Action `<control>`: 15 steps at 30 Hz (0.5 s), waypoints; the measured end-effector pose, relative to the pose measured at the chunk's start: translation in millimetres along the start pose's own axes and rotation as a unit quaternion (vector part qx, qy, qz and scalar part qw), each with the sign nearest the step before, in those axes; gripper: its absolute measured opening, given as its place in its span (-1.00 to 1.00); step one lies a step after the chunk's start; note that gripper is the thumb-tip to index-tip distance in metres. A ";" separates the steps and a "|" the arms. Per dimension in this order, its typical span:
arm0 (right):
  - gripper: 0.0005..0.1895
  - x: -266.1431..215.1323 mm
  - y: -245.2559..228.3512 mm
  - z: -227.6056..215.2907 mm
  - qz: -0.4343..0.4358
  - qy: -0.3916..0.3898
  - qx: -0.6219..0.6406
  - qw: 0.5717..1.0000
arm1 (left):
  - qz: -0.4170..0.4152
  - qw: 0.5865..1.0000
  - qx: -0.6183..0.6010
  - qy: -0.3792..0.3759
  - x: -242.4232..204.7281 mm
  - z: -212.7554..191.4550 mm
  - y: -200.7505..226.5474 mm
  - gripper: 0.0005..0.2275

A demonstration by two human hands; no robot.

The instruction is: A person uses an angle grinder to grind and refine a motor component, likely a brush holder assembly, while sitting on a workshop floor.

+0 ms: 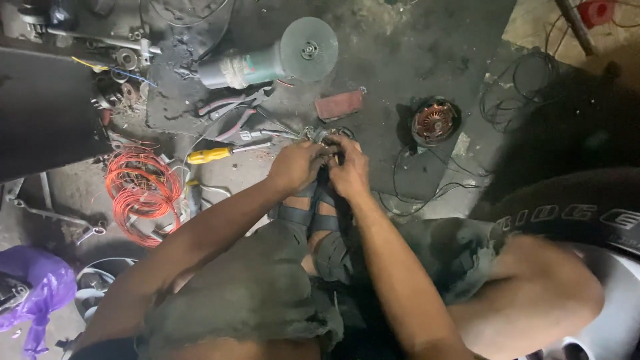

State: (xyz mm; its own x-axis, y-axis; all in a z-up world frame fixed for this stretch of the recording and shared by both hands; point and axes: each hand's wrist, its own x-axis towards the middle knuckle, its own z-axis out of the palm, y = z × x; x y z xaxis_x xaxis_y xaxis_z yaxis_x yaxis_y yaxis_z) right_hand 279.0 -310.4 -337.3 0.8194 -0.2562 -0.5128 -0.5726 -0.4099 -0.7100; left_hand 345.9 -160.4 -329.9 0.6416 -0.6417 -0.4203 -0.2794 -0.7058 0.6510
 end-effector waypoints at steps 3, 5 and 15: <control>-0.53 0.0 -2.1 -0.6 0.007 0.001 0.007 1.000 | -0.035 0.998 -0.046 0.024 -0.5 -2.5 10.1 -0.80; -0.54 -0.9 -5.1 -1.0 0.024 -0.005 0.012 1.000 | -0.055 0.996 -0.062 0.033 0.4 -2.1 11.3 -0.80; -0.51 -0.8 -3.1 -0.6 -0.001 0.012 0.051 0.999 | 0.029 0.997 0.062 0.022 7.1 4.6 -8.6 -0.79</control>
State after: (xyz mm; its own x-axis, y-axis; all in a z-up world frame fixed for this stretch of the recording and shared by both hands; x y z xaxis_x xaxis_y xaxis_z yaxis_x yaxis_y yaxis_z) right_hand 280.1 -309.5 -334.3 0.8203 -0.2769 -0.5005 -0.5698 -0.3191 -0.7573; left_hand 349.5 -160.3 -341.4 0.6508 -0.6714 -0.3544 -0.4025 -0.7009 0.5888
